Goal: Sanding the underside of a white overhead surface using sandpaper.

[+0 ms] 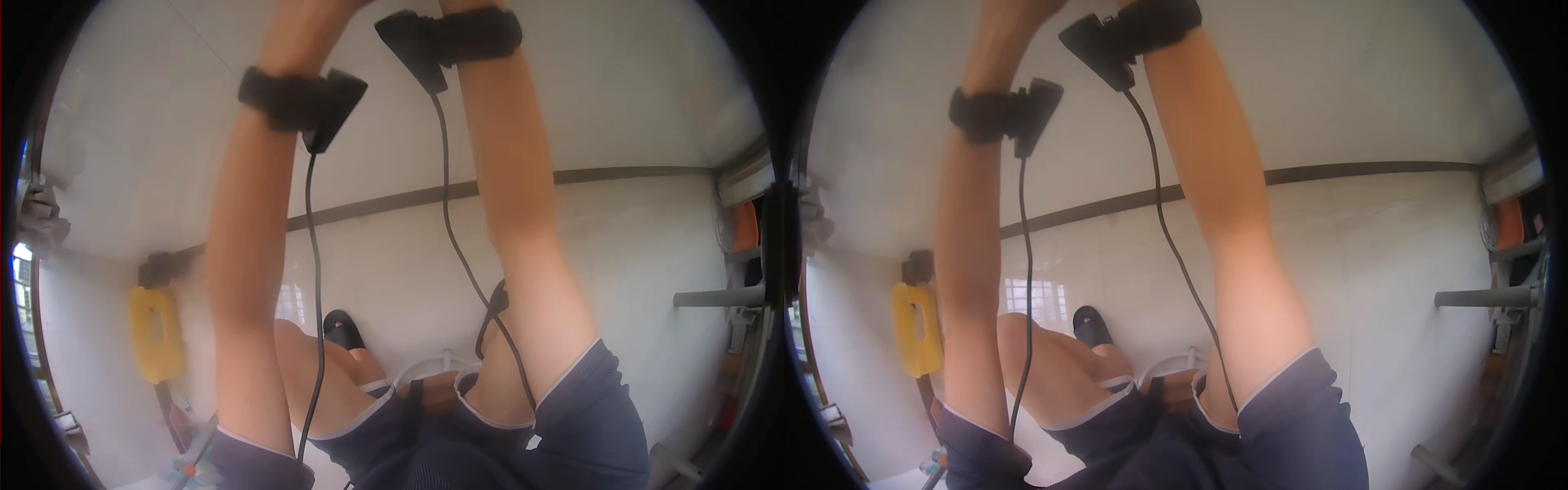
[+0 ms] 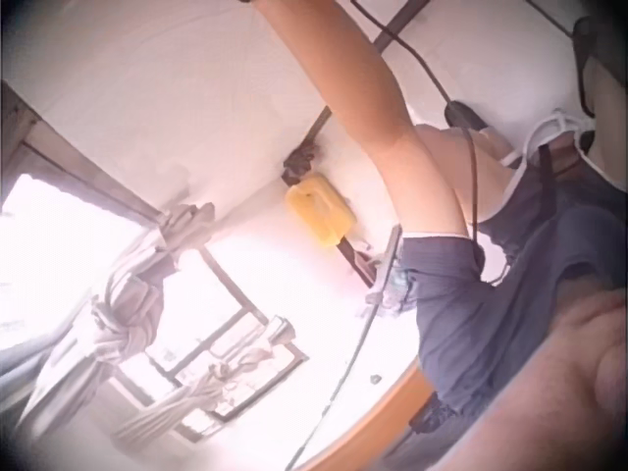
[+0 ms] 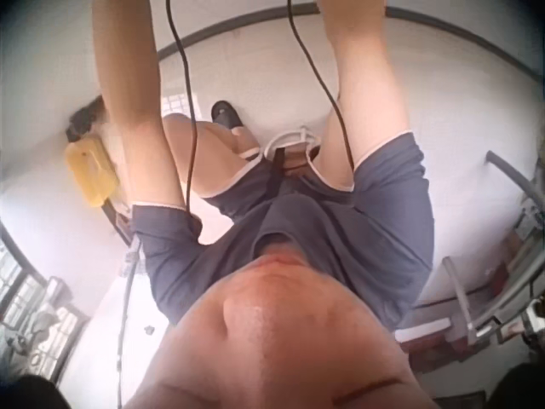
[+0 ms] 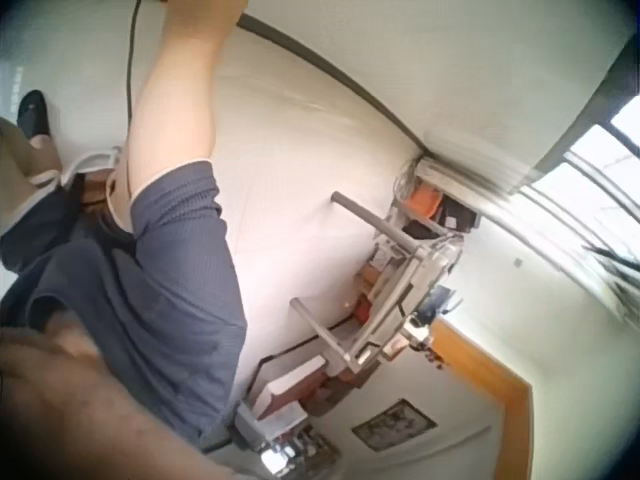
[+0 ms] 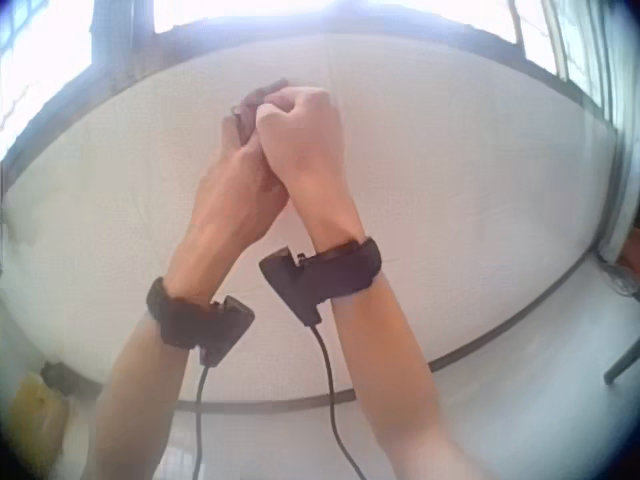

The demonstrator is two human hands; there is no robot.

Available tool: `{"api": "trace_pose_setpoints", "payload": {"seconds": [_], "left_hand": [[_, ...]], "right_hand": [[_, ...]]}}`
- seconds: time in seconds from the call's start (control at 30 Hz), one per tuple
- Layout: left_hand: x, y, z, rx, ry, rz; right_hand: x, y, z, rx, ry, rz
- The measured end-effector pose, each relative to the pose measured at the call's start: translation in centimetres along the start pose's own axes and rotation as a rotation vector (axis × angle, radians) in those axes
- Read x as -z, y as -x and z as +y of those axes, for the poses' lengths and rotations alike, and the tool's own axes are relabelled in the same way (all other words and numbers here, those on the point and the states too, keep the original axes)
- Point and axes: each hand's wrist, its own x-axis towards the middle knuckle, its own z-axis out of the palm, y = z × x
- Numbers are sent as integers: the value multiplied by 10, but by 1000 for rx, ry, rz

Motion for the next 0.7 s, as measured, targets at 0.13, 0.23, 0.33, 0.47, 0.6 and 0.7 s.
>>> {"api": "trace_pose_setpoints", "payload": {"seconds": [0.13, 0.23, 0.33, 0.47, 0.6, 0.7], "left_hand": [[33, 13, 10, 381, 209, -132], [24, 27, -9, 387, 204, -69], [36, 47, -10, 402, 118, -109], [28, 56, -4, 354, 216, -22], [47, 53, 18, 494, 208, -95], [61, 53, 15, 509, 295, -98]], "right_hand": [[-14, -5, -18, -144, -38, -140], [-26, -12, -9, -78, -46, -187], [-30, 0, -24, -126, -125, -169], [-40, 37, -23, -76, -60, -24], [-38, 41, -36, -158, -119, 33], [-40, 39, -50, -153, -51, 33]]}}
